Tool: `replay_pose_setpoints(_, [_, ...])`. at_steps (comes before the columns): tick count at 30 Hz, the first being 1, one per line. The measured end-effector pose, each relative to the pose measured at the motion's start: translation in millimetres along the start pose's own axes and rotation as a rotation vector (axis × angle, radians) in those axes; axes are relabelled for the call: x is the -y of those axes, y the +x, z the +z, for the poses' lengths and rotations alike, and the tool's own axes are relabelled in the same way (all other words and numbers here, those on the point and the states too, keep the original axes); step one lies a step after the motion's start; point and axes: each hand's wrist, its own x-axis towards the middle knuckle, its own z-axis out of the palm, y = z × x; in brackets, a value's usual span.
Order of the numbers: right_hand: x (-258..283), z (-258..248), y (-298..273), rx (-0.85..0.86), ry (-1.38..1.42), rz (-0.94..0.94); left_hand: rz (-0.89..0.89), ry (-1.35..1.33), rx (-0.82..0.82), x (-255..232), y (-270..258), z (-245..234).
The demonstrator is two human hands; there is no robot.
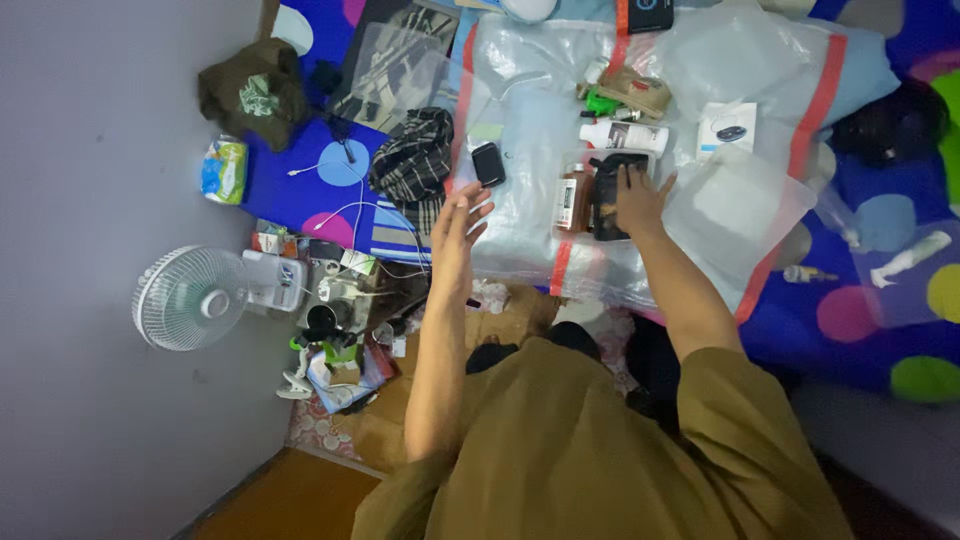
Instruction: The person sits on the floor beside a bed, picks up plastic bottles and a jar from the bed, opens and repositions them, wraps the bottles in a plaid cloth, and handles a black pouch and a phone among the cluttered belongings.
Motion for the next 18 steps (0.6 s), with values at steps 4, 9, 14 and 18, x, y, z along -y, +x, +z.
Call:
replay_pose_setpoints(4, [0.6, 1.8, -1.6, 0.057, 0.019, -0.003, 0.033, 0.023, 0.023, 1.1, -7.6, -4.9])
replay_pose_setpoints(9, [4.1, 5.3, -1.2, -0.214, 0.047, -0.040, 0.049, 0.028, 0.003, -4.9, -15.2, -6.6])
replay_pose_setpoints(14, [-0.8, 8.2, 1.2, -0.118, -0.039, -0.014, 0.037, 0.033, -0.009, -8.1, -19.2, -5.9])
replay_pose_setpoints(18, [-4.0, 2.9, 5.9, 0.094, -0.081, 0.022, 0.016, 0.034, -0.007, -7.1, -23.3, -4.9])
